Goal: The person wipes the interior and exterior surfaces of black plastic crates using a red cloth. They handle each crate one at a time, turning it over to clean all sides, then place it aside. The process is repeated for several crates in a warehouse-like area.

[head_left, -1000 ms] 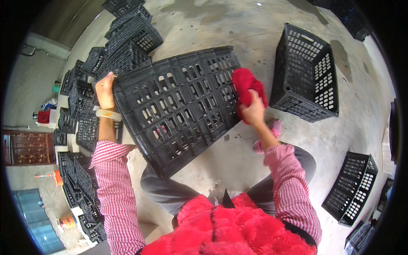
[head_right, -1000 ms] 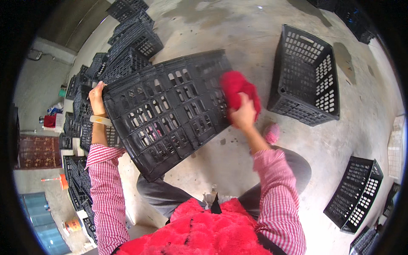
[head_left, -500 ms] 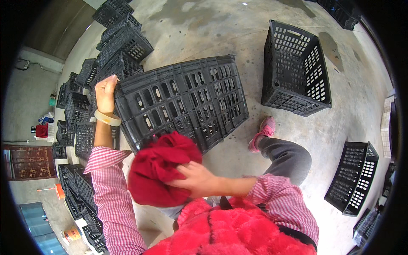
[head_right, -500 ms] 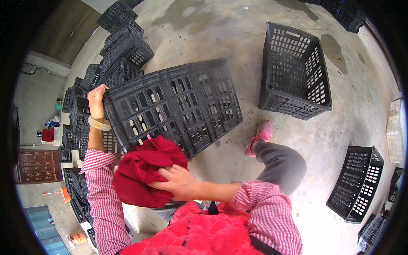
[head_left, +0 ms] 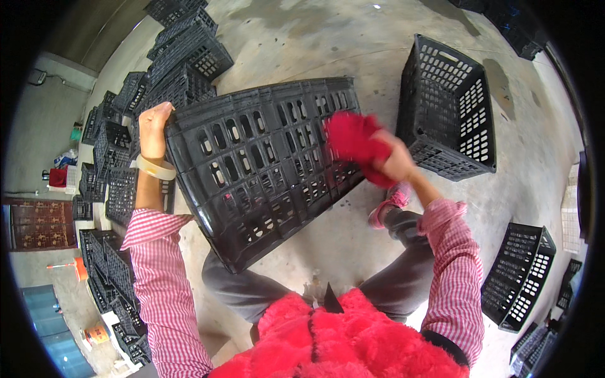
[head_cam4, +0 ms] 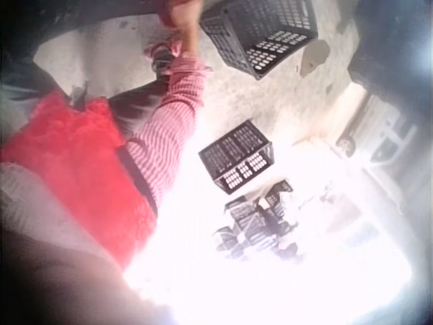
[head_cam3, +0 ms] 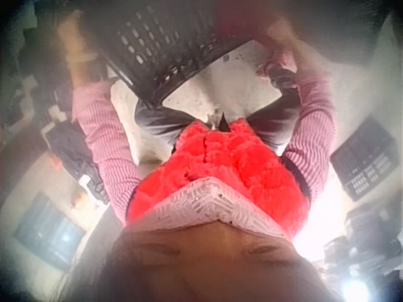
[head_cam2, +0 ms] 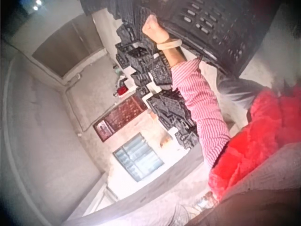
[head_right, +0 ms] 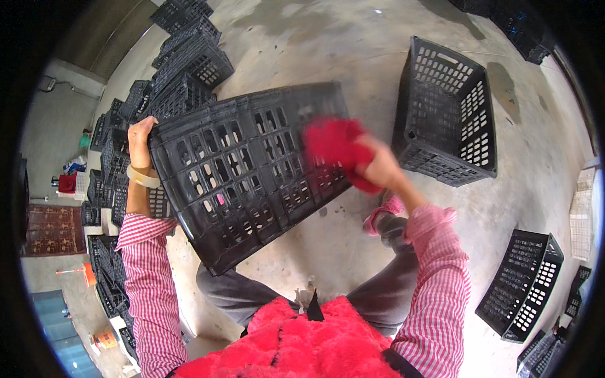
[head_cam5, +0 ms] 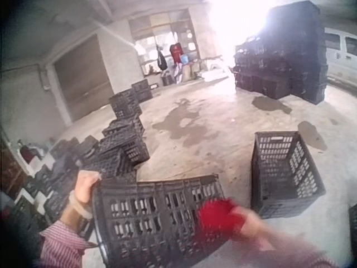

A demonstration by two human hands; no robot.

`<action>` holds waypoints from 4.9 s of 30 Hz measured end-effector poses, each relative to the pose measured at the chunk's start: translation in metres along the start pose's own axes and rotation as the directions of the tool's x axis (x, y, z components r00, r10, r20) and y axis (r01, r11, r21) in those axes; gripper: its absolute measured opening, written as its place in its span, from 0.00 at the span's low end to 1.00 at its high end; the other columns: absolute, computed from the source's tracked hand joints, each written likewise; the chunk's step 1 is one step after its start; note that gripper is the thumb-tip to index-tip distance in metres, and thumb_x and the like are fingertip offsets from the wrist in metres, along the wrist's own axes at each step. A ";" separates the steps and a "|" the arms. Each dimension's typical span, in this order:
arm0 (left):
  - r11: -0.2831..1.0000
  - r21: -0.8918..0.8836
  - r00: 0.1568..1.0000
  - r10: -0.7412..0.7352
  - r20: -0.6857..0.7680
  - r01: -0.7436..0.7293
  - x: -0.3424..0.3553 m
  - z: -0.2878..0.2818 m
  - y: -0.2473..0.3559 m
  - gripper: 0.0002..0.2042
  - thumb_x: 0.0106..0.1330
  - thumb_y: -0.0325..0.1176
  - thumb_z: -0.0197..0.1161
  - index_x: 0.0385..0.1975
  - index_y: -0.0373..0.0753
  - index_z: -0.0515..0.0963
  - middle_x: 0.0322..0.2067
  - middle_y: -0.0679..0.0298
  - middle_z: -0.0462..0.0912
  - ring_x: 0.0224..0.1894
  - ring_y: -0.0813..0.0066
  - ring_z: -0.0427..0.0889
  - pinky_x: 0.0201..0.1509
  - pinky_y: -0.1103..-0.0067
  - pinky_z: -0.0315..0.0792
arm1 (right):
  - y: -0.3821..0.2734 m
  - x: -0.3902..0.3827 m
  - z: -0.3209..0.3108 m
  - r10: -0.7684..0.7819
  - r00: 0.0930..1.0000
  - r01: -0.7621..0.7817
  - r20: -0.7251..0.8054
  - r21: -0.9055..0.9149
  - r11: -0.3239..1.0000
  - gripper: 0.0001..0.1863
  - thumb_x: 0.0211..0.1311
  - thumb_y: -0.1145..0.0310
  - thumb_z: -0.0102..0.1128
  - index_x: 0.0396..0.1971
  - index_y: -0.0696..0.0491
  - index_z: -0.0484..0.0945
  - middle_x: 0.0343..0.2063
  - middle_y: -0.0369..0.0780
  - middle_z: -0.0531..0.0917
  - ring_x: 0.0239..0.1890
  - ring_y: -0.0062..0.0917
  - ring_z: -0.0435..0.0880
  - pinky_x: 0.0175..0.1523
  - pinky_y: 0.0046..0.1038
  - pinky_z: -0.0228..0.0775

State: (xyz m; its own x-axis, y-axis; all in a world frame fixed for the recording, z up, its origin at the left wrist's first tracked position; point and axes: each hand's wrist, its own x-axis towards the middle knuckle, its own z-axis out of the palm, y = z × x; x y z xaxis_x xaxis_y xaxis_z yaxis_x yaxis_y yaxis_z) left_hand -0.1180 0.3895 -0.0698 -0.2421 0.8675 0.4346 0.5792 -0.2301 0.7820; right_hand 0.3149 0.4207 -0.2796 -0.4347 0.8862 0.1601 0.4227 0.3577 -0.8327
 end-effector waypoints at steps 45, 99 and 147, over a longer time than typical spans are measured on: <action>0.868 0.332 0.911 -0.408 0.051 0.370 0.029 0.019 0.022 0.41 0.61 0.66 0.38 0.54 0.27 0.65 0.53 0.42 0.69 0.60 0.52 0.65 0.63 0.71 0.55 | -0.261 0.058 -0.076 -0.194 0.917 0.030 0.348 0.426 0.904 0.23 0.51 0.74 0.60 0.49 0.60 0.70 0.42 0.37 0.79 0.44 0.19 0.76 0.52 0.25 0.67; 0.998 -0.052 0.944 -0.061 -0.325 0.046 0.006 0.057 0.015 0.13 0.59 0.37 0.61 0.36 0.32 0.79 0.31 0.57 0.82 0.34 0.74 0.79 0.43 0.81 0.70 | -0.190 0.016 -0.082 -0.238 0.913 0.186 0.331 0.179 0.966 0.27 0.39 0.73 0.62 0.46 0.59 0.73 0.39 0.48 0.81 0.44 0.32 0.79 0.51 0.30 0.69; 0.977 0.015 0.785 -0.161 -0.599 0.212 0.022 0.014 -0.037 0.11 0.55 0.35 0.64 0.31 0.33 0.81 0.27 0.58 0.82 0.29 0.71 0.80 0.40 0.78 0.72 | -0.076 -0.045 -0.021 0.085 0.893 -0.166 -0.442 -0.147 0.975 0.27 0.40 0.72 0.64 0.47 0.54 0.70 0.43 0.53 0.70 0.47 0.49 0.71 0.52 0.40 0.65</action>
State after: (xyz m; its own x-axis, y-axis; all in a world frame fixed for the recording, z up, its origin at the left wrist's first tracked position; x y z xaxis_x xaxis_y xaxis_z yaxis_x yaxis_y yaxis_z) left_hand -0.1337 0.4232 -0.0960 -0.7491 0.4538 0.4826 0.5264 -0.0346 0.8496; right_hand 0.3187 0.3595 -0.2123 -0.0006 0.9519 0.3064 0.6008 0.2453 -0.7608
